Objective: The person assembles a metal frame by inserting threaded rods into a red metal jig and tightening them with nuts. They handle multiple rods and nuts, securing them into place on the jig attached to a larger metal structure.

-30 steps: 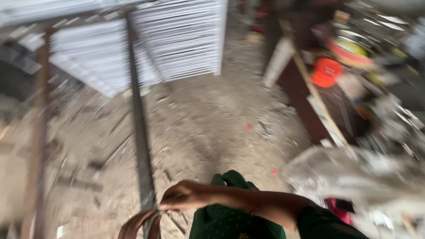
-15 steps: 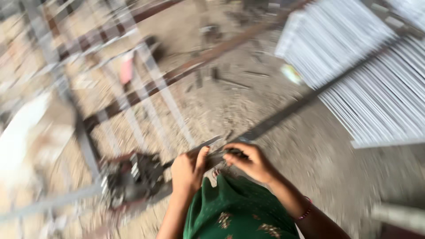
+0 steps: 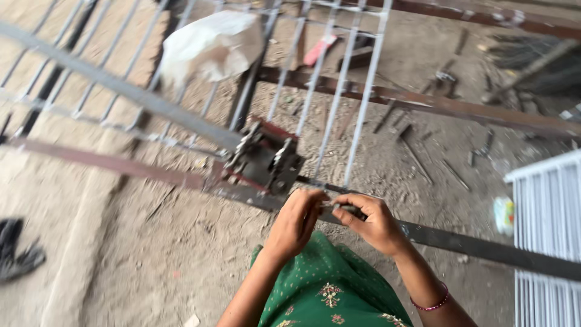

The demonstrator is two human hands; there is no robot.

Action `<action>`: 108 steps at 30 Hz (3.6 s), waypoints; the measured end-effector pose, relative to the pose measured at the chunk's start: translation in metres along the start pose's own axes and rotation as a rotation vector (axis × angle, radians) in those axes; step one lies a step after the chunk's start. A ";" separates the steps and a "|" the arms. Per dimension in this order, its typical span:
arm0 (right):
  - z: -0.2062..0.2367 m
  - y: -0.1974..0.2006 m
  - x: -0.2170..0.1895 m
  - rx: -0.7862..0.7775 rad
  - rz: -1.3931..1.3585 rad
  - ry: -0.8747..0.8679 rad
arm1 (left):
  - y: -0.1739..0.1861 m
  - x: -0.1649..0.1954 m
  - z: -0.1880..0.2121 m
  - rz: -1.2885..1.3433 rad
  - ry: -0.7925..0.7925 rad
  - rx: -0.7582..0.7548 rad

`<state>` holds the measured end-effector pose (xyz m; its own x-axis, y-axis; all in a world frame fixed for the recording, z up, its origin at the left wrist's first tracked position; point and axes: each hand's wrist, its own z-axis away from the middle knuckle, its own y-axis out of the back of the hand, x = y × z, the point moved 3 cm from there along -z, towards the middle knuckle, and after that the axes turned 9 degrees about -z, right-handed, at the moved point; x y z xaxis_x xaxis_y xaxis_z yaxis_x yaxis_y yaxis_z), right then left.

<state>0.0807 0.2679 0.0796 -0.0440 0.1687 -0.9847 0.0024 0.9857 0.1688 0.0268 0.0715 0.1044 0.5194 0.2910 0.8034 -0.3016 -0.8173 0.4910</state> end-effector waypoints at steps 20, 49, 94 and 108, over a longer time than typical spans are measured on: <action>0.032 -0.179 -0.034 -0.552 -0.185 -0.044 | 0.125 0.002 0.167 -0.088 0.450 0.212; 0.210 -0.360 -0.088 -0.547 0.022 0.062 | 0.239 0.039 0.410 0.136 0.177 0.239; 0.286 -0.359 -0.127 -0.229 0.620 0.547 | 0.192 0.080 0.458 -0.199 0.600 0.486; 0.306 -0.359 -0.119 -0.229 0.597 0.534 | 0.199 0.090 0.470 -0.186 0.593 0.459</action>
<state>0.3908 -0.1041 0.1230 -0.5680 0.5807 -0.5833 -0.0254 0.6960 0.7176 0.3888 -0.2988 0.1159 -0.0254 0.5560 0.8308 0.1779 -0.8153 0.5510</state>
